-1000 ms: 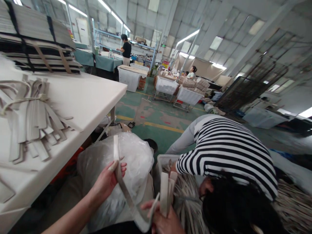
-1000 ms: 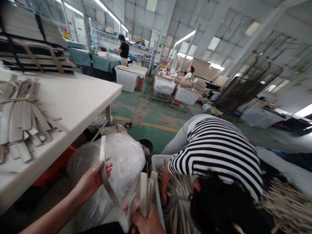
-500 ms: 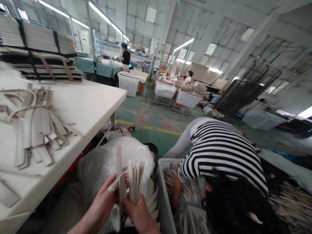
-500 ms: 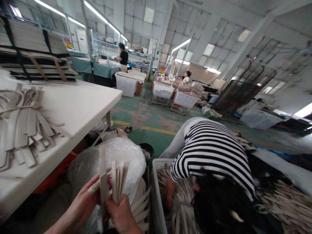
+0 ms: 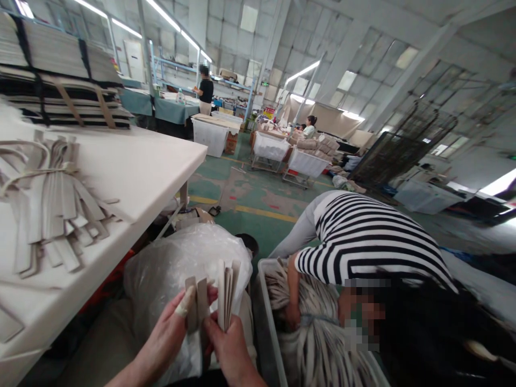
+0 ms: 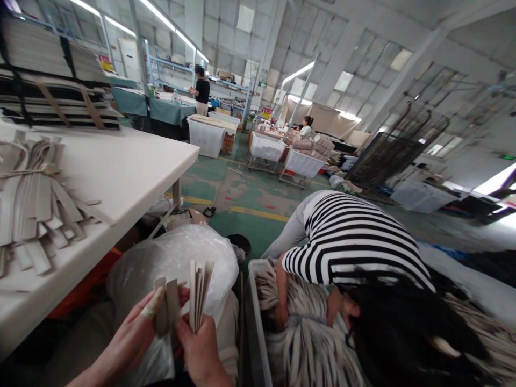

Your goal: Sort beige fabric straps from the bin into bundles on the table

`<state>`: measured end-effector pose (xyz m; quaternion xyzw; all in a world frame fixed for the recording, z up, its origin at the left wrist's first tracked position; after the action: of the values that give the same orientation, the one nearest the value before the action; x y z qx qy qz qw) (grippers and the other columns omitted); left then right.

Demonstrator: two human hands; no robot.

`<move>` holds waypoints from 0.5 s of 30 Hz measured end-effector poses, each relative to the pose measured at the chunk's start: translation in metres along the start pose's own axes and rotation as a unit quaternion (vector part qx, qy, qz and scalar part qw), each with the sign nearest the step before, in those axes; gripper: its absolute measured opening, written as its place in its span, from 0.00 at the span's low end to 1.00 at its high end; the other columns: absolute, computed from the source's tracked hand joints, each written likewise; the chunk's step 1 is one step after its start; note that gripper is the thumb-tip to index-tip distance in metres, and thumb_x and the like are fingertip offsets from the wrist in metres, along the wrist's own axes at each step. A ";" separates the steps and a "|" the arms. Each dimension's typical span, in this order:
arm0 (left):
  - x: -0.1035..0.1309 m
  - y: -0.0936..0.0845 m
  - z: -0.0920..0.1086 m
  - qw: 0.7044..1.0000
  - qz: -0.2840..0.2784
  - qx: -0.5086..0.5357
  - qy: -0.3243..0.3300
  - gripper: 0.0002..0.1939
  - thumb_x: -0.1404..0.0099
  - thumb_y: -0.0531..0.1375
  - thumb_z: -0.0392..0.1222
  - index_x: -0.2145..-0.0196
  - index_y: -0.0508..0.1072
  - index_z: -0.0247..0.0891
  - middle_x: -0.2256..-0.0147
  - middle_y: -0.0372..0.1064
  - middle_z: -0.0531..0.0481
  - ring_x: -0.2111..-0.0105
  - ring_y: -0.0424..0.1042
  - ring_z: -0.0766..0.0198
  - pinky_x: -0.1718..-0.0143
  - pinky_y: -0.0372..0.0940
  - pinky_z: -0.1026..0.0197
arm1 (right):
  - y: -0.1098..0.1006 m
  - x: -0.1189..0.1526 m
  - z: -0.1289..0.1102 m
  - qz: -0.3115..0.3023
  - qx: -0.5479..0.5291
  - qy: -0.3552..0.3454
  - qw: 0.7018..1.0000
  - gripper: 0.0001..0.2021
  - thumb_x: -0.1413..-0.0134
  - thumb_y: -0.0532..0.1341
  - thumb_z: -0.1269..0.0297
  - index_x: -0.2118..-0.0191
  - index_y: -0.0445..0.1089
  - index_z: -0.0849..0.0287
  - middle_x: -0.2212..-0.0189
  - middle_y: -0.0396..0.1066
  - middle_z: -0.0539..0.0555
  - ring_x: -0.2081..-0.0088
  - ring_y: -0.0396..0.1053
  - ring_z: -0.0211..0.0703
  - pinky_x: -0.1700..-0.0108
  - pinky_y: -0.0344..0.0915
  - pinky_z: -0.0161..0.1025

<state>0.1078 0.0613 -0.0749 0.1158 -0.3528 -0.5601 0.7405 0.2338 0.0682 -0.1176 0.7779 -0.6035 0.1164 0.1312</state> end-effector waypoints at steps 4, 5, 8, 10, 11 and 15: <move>0.010 0.010 0.002 0.992 -0.052 -0.103 0.046 0.19 0.48 0.73 0.52 0.61 0.82 0.39 0.59 0.80 0.41 0.48 0.72 0.42 0.45 0.67 0.51 | 0.001 0.000 -0.012 0.012 -0.002 -0.038 0.999 0.25 0.57 0.69 0.39 0.73 0.73 0.61 0.80 0.67 0.51 0.78 0.63 0.41 0.75 0.62 0.36; 0.011 0.012 0.005 0.989 -0.054 -0.125 0.061 0.18 0.49 0.74 0.50 0.62 0.82 0.40 0.59 0.80 0.41 0.47 0.71 0.41 0.43 0.65 0.50 | 0.002 0.002 -0.017 0.005 -0.002 -0.058 0.998 0.23 0.55 0.69 0.41 0.70 0.75 0.60 0.78 0.69 0.52 0.75 0.65 0.43 0.72 0.64 0.38; 0.011 0.018 0.011 0.978 -0.053 -0.178 0.092 0.15 0.52 0.74 0.47 0.65 0.83 0.44 0.61 0.80 0.44 0.48 0.71 0.39 0.42 0.64 0.49 | 0.007 0.008 -0.025 -0.025 -0.006 -0.094 0.995 0.19 0.51 0.69 0.45 0.65 0.78 0.59 0.76 0.71 0.53 0.70 0.68 0.47 0.63 0.68 0.42; 0.008 0.020 0.016 0.971 -0.064 -0.207 0.098 0.12 0.52 0.73 0.48 0.68 0.82 0.44 0.65 0.79 0.45 0.52 0.72 0.39 0.48 0.69 0.50 | 0.003 0.010 -0.025 -0.025 0.015 -0.094 0.995 0.18 0.49 0.68 0.47 0.66 0.78 0.60 0.77 0.70 0.52 0.72 0.66 0.46 0.67 0.67 0.41; 0.006 0.020 0.021 0.966 -0.073 -0.224 0.102 0.11 0.51 0.72 0.48 0.70 0.82 0.44 0.68 0.79 0.45 0.54 0.73 0.40 0.53 0.71 0.51 | -0.001 0.011 -0.027 -0.011 0.035 -0.098 0.995 0.18 0.48 0.67 0.48 0.68 0.78 0.60 0.77 0.70 0.52 0.73 0.65 0.44 0.69 0.66 0.39; 0.001 0.011 0.045 0.937 -0.123 -0.309 0.112 0.08 0.53 0.72 0.47 0.76 0.80 0.43 0.72 0.77 0.46 0.63 0.74 0.46 0.61 0.71 0.58 | -0.026 0.020 -0.048 0.052 0.085 -0.159 0.982 0.14 0.46 0.66 0.55 0.63 0.78 0.62 0.74 0.72 0.52 0.72 0.67 0.42 0.68 0.65 0.36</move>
<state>0.0869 0.0743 -0.0355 -0.0144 -0.0606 -0.7115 0.6999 0.2630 0.0728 -0.0674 0.7620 -0.6445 0.0492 -0.0392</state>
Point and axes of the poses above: each hand's wrist, its own x-axis away from the middle knuckle, its own y-axis out of the palm, z = x × y, the point moved 7 cm from there along -x, towards the middle knuckle
